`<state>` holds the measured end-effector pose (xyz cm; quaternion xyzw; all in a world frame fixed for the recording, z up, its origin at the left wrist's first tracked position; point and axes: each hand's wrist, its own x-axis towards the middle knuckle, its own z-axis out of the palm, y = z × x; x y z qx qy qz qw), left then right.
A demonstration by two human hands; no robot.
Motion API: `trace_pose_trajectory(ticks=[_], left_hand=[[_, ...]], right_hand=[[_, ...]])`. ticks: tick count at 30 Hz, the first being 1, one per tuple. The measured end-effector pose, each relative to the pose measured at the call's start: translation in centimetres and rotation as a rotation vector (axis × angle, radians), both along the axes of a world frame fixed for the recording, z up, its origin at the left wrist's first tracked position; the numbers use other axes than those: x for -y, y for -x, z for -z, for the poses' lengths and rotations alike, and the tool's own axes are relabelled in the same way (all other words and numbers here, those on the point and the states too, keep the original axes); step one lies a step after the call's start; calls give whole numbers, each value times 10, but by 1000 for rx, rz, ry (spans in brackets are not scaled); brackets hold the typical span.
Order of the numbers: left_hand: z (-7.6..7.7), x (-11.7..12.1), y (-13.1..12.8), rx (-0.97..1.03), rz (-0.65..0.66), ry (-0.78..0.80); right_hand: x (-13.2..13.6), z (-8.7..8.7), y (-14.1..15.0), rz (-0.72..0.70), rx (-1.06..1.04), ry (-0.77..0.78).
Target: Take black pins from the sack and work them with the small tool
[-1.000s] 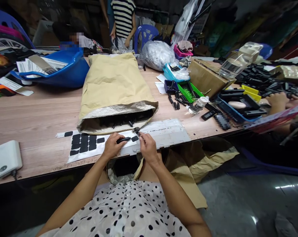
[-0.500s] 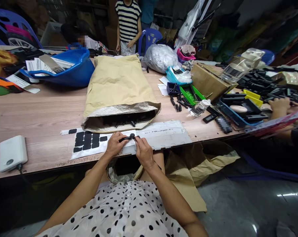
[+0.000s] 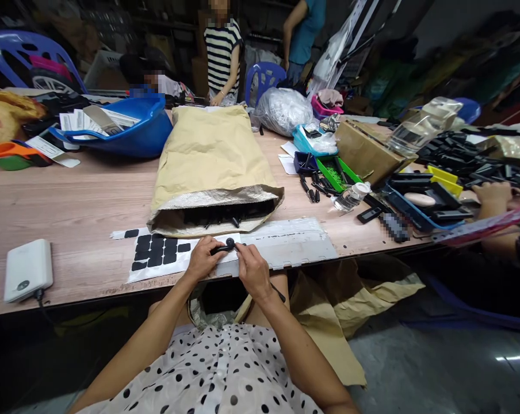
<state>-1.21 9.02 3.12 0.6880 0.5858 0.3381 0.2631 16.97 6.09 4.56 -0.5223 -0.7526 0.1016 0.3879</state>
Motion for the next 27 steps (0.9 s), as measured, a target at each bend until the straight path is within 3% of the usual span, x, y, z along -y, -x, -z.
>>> trace_pose_trajectory(ticks=[8,17,20,23,27], left_hand=[[-2,2,0,-13,-5,3],[-14,4,7,-9,66,-1],[-25,22,7,67,119,11],[-32,55,5,149,225,91],[-14,95,1,111,275,222]], right_hand=[[-43,17,-57,251,316,-74],[-47,27,-52,308,383,-92],[-47,27,-52,312,386,-95],[-47,28,-52,316,382,-101],[-47,29,-52,312,372,-92]])
